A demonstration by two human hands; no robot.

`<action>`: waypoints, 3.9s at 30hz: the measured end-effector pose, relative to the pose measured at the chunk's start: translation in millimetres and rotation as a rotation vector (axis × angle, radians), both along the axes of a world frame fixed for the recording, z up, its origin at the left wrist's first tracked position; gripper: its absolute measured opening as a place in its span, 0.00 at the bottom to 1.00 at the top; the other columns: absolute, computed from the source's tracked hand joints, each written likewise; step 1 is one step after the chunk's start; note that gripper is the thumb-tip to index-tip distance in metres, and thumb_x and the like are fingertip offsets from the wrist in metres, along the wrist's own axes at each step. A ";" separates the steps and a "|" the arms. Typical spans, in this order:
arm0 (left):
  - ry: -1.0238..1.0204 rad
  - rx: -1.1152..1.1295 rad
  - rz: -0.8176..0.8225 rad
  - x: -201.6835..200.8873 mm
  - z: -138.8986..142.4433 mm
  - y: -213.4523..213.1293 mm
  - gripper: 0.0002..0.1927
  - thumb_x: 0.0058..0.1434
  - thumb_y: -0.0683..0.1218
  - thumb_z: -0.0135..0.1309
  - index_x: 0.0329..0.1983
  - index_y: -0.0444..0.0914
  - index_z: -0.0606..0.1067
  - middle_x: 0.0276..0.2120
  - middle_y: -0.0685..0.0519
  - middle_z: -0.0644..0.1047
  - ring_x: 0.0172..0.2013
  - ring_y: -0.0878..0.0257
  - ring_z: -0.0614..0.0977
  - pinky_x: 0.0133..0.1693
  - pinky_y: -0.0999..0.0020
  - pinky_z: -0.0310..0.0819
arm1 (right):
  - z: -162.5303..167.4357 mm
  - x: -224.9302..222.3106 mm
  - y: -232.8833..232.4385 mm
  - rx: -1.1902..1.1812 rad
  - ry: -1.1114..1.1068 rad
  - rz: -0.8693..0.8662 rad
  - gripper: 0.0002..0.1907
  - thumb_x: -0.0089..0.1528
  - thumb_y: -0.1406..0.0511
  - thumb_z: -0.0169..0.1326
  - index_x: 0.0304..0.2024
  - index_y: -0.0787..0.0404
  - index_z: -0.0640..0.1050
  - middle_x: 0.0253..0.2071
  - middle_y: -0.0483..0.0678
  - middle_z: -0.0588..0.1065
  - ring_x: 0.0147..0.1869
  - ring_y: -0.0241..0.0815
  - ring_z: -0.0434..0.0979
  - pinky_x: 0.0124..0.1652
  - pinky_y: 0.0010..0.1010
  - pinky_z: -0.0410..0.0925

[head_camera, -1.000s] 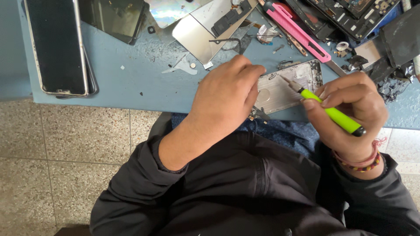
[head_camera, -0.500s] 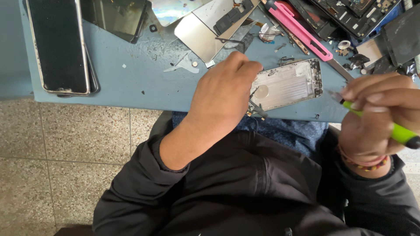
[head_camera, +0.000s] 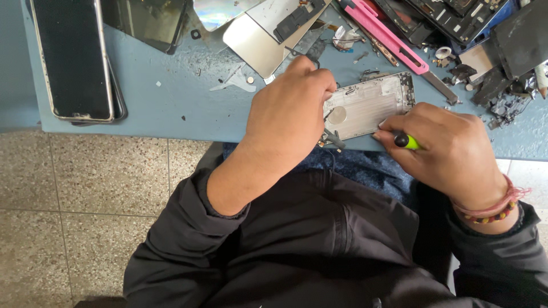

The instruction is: The person uses a green precision screwdriver to remove screws from the back frame of a disassembled smartphone on a cluttered repair bench, holding the frame steady with the other hand. They briefly use a pink utility knife, then continue unscrewing and prying small components from the phone frame.

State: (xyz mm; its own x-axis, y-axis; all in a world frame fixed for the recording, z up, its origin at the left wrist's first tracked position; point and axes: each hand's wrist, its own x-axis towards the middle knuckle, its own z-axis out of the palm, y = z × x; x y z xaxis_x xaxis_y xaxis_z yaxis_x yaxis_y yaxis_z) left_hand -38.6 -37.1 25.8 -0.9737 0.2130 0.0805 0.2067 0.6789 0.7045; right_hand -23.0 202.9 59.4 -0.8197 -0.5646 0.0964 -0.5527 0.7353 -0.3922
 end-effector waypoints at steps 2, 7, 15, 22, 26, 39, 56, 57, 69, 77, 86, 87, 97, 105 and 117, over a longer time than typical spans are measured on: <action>-0.017 -0.009 -0.002 0.2 0.4 0.5 0.08 0.59 0.37 0.57 0.41 0.39 0.79 0.43 0.49 0.77 0.37 0.48 0.83 0.37 0.54 0.75 | 1.5 -0.2 -0.3 0.017 0.007 0.027 0.08 0.59 0.65 0.68 0.38 0.59 0.81 0.32 0.46 0.76 0.30 0.47 0.76 0.30 0.36 0.67; -0.021 0.001 0.000 -2.2 1.1 -0.9 0.08 0.58 0.38 0.57 0.41 0.40 0.79 0.42 0.50 0.77 0.37 0.48 0.82 0.37 0.54 0.75 | 4.1 1.0 0.2 0.024 -0.034 0.058 0.08 0.57 0.67 0.66 0.36 0.60 0.80 0.32 0.46 0.75 0.30 0.47 0.76 0.30 0.36 0.67; -0.025 0.008 0.004 -3.9 -0.1 -1.6 0.05 0.61 0.40 0.57 0.40 0.40 0.79 0.41 0.51 0.77 0.38 0.48 0.82 0.38 0.54 0.75 | 4.2 -0.2 -2.0 0.026 -0.050 0.057 0.08 0.56 0.67 0.66 0.37 0.60 0.80 0.32 0.47 0.74 0.30 0.49 0.76 0.30 0.37 0.68; -0.010 0.019 0.009 -2.1 -2.4 -3.2 0.03 0.65 0.42 0.56 0.41 0.40 0.76 0.41 0.51 0.77 0.38 0.48 0.82 0.37 0.54 0.75 | 3.4 -2.1 -1.7 0.045 -0.068 0.065 0.08 0.55 0.69 0.65 0.36 0.59 0.80 0.32 0.46 0.75 0.31 0.49 0.76 0.30 0.37 0.68; 0.038 0.045 0.025 -0.7 -4.1 -4.1 0.04 0.66 0.42 0.57 0.43 0.40 0.76 0.42 0.50 0.77 0.38 0.48 0.82 0.38 0.54 0.75 | 6.9 -4.9 0.5 0.053 -0.076 0.107 0.13 0.52 0.72 0.62 0.39 0.59 0.79 0.36 0.46 0.76 0.34 0.48 0.78 0.33 0.36 0.69; 0.034 0.061 0.021 -1.6 -3.0 -5.1 0.05 0.65 0.44 0.57 0.42 0.40 0.74 0.42 0.50 0.77 0.38 0.48 0.81 0.37 0.54 0.75 | 10.3 -6.2 0.6 0.154 -0.047 0.153 0.13 0.52 0.71 0.63 0.39 0.58 0.78 0.36 0.45 0.76 0.32 0.48 0.77 0.32 0.35 0.69; 0.068 0.063 0.012 1.4 -3.7 -6.5 0.04 0.66 0.42 0.55 0.43 0.39 0.73 0.40 0.50 0.76 0.37 0.47 0.82 0.36 0.52 0.74 | 12.2 -33.8 -39.6 0.128 0.179 0.161 0.23 0.45 0.71 0.68 0.44 0.57 0.84 0.38 0.45 0.75 0.34 0.45 0.78 0.34 0.35 0.71; 0.071 0.061 0.013 1.8 -4.3 -6.3 0.04 0.66 0.42 0.55 0.43 0.39 0.73 0.40 0.50 0.76 0.37 0.47 0.82 0.35 0.52 0.74 | 12.2 -34.4 -38.7 0.136 0.166 0.164 0.23 0.45 0.71 0.67 0.44 0.57 0.84 0.38 0.45 0.75 0.34 0.45 0.78 0.33 0.34 0.71; 0.174 0.096 -0.060 7.4 -3.7 -13.1 0.06 0.69 0.42 0.57 0.46 0.37 0.73 0.41 0.49 0.72 0.39 0.49 0.80 0.38 0.54 0.73 | 15.7 -42.3 -24.3 0.080 -0.137 0.185 0.08 0.55 0.67 0.65 0.37 0.56 0.81 0.40 0.42 0.77 0.36 0.45 0.78 0.33 0.33 0.71; 0.273 0.060 -0.189 29.5 9.1 -23.7 0.08 0.63 0.38 0.57 0.44 0.37 0.73 0.44 0.51 0.72 0.44 0.53 0.79 0.47 0.57 0.73 | 7.8 -37.8 -22.0 0.076 -0.102 0.170 0.13 0.54 0.67 0.66 0.43 0.55 0.83 0.39 0.43 0.77 0.36 0.45 0.78 0.34 0.34 0.70; 0.299 0.166 -0.193 23.8 1.5 -25.9 0.15 0.62 0.33 0.56 0.51 0.36 0.74 0.48 0.51 0.72 0.48 0.52 0.77 0.52 0.58 0.73 | 6.7 -34.0 -24.0 0.149 -0.045 0.194 0.16 0.50 0.67 0.68 0.40 0.55 0.82 0.39 0.44 0.76 0.36 0.47 0.78 0.34 0.37 0.70; 0.299 0.184 -0.184 23.6 0.8 -27.7 0.16 0.61 0.32 0.56 0.52 0.36 0.74 0.49 0.51 0.72 0.48 0.51 0.77 0.52 0.58 0.73 | 7.8 -33.3 -25.2 0.141 -0.034 0.189 0.16 0.50 0.68 0.68 0.40 0.55 0.81 0.40 0.44 0.76 0.36 0.47 0.78 0.34 0.36 0.70; 0.358 0.201 -0.157 28.4 -1.4 -43.3 0.15 0.64 0.32 0.58 0.52 0.38 0.75 0.49 0.55 0.73 0.48 0.54 0.78 0.52 0.62 0.72 | 19.9 -14.2 -41.4 -0.025 -0.147 0.289 0.18 0.52 0.61 0.68 0.41 0.61 0.82 0.36 0.47 0.78 0.28 0.46 0.78 0.27 0.35 0.69; 0.322 0.154 -0.183 34.0 -4.0 -50.4 0.17 0.60 0.35 0.61 0.52 0.38 0.76 0.50 0.55 0.75 0.49 0.55 0.77 0.53 0.59 0.71 | 11.7 -12.6 -45.7 -0.103 -0.109 0.329 0.13 0.51 0.68 0.64 0.39 0.59 0.81 0.36 0.45 0.77 0.33 0.48 0.79 0.31 0.37 0.70; 0.306 0.133 -0.174 39.8 -5.6 -54.7 0.16 0.61 0.36 0.62 0.51 0.38 0.77 0.51 0.56 0.76 0.51 0.55 0.77 0.54 0.59 0.70 | 5.4 -12.1 -48.0 -0.099 -0.011 0.318 0.13 0.51 0.69 0.67 0.38 0.60 0.80 0.36 0.46 0.77 0.35 0.49 0.79 0.32 0.38 0.70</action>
